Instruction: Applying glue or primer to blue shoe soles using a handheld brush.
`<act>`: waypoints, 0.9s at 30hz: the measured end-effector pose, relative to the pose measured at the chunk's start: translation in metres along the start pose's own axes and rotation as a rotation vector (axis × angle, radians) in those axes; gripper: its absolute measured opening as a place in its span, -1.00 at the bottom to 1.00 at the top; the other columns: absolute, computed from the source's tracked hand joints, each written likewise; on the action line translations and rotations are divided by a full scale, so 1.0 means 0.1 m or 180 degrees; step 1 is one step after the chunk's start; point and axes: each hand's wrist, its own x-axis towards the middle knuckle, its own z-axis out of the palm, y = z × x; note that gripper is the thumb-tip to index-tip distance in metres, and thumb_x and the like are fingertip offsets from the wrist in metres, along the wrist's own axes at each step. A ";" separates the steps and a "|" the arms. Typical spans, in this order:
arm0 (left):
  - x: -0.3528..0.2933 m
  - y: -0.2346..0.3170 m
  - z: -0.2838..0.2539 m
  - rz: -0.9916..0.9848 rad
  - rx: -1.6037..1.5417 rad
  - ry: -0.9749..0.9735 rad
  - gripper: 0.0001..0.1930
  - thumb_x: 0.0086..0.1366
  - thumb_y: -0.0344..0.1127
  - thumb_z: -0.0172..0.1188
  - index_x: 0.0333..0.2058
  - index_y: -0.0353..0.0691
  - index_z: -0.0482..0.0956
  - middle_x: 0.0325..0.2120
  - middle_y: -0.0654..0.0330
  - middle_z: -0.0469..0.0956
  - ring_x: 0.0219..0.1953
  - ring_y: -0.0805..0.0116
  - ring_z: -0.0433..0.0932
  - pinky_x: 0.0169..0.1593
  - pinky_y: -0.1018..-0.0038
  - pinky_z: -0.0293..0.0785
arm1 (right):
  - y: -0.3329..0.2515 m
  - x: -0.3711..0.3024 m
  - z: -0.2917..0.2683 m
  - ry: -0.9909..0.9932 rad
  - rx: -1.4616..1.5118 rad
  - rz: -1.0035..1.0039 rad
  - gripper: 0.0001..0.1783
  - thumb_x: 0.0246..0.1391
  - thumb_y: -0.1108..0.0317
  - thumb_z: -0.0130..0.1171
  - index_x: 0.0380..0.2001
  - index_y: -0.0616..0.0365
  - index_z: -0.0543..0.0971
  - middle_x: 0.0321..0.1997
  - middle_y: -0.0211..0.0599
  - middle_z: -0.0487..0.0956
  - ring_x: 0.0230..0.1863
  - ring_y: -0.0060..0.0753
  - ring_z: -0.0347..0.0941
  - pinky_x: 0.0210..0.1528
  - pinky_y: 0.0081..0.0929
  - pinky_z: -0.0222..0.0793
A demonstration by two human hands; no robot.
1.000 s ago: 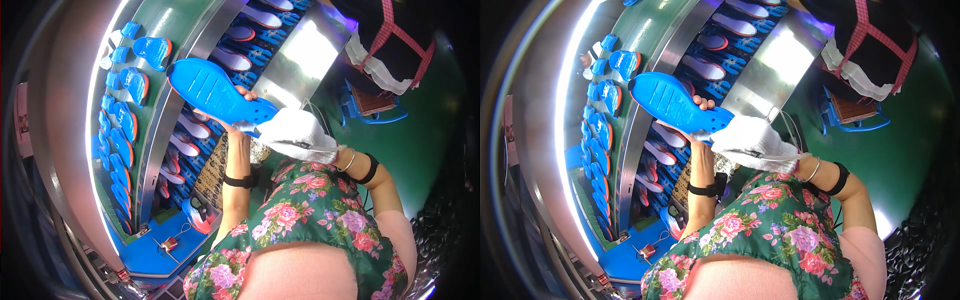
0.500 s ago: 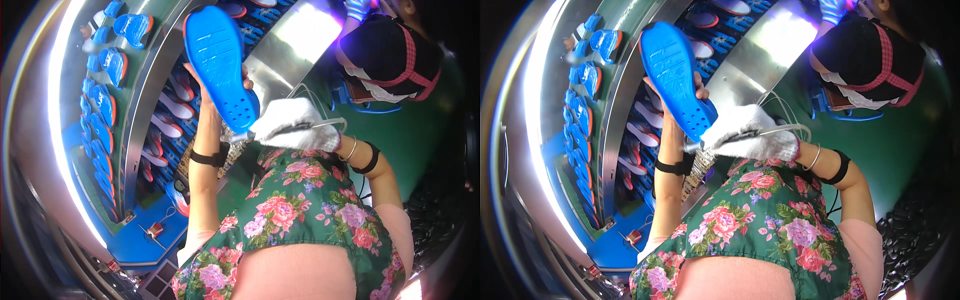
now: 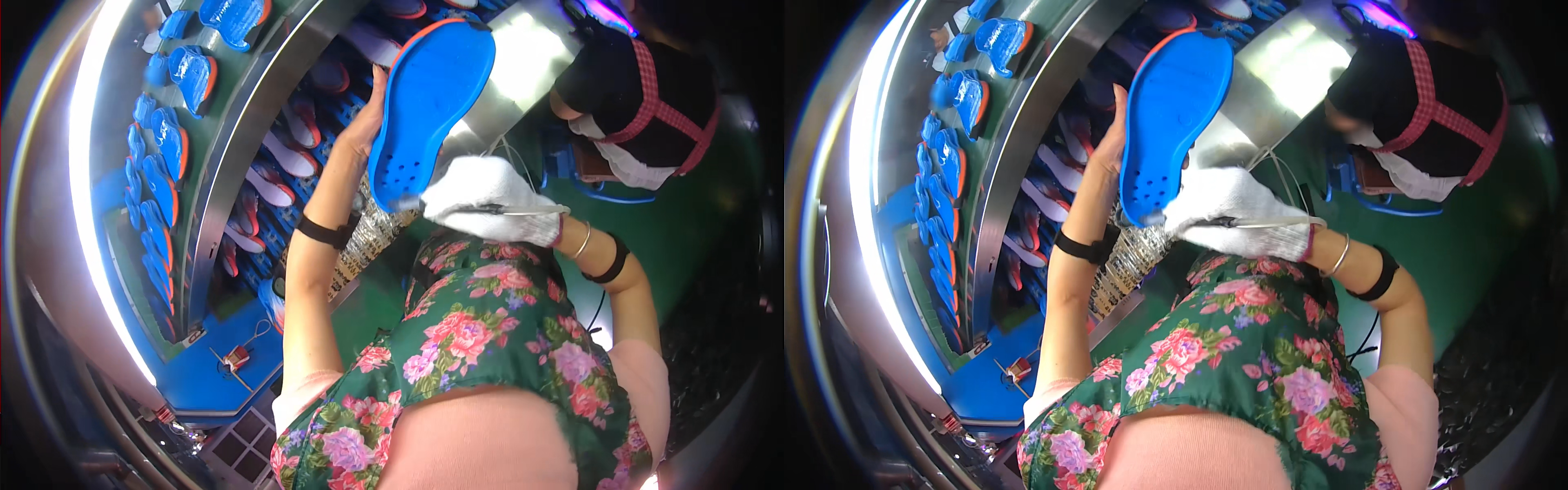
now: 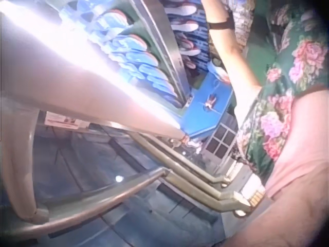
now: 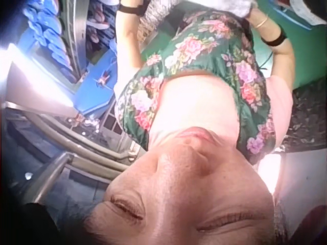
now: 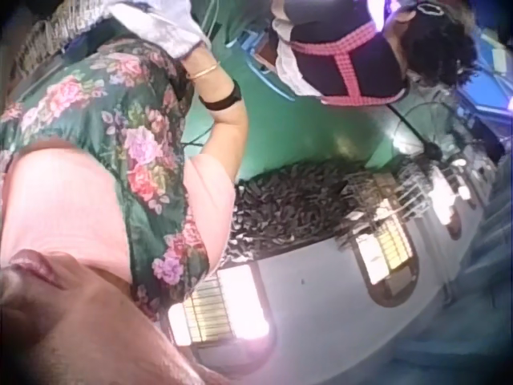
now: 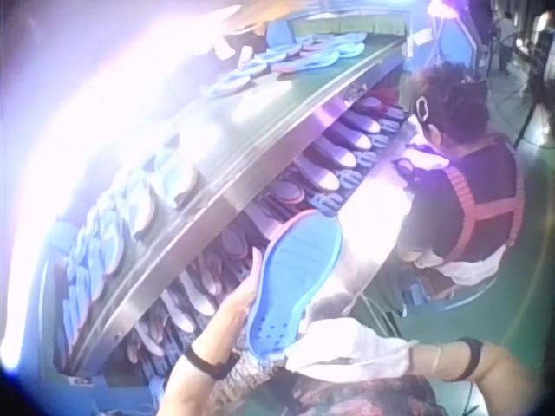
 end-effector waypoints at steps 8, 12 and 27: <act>-0.06 -0.43 0.18 0.0304 -0.1872 0.0056 -0.37 0.50 0.17 -0.11 0.21 -0.30 0.42 0.01 -0.08 0.60 0.01 -0.02 0.63 0.13 -0.02 0.56 | 0.01 0.02 -0.27 0.1824 0.1419 0.1358 -0.80 0.08 0.59 0.32 -0.18 0.31 0.72 -0.17 -0.24 0.73 -0.12 -0.49 0.64 -0.03 -0.54 0.54; -0.09 -0.73 0.37 0.0953 -0.1726 -0.0108 -0.39 0.52 0.13 -0.06 0.29 -0.24 0.33 0.18 0.02 0.49 0.21 0.09 0.49 0.32 0.07 0.37 | 0.15 0.07 -0.36 0.1778 0.1013 0.0992 -0.80 0.05 0.54 0.37 -0.21 0.26 0.73 -0.20 -0.20 0.72 -0.14 -0.44 0.66 -0.07 -0.50 0.56; -0.42 -0.85 0.70 0.0829 -0.3161 -0.1442 -0.09 0.21 0.35 0.17 0.33 -0.25 0.31 0.17 -0.06 0.51 0.13 -0.13 0.54 0.25 -0.12 0.42 | -0.12 0.07 -0.37 0.1738 0.0001 0.0346 -0.82 -0.03 0.53 0.41 -0.28 0.18 0.74 -0.24 -0.20 0.73 -0.27 -0.33 0.67 -0.20 -0.41 0.58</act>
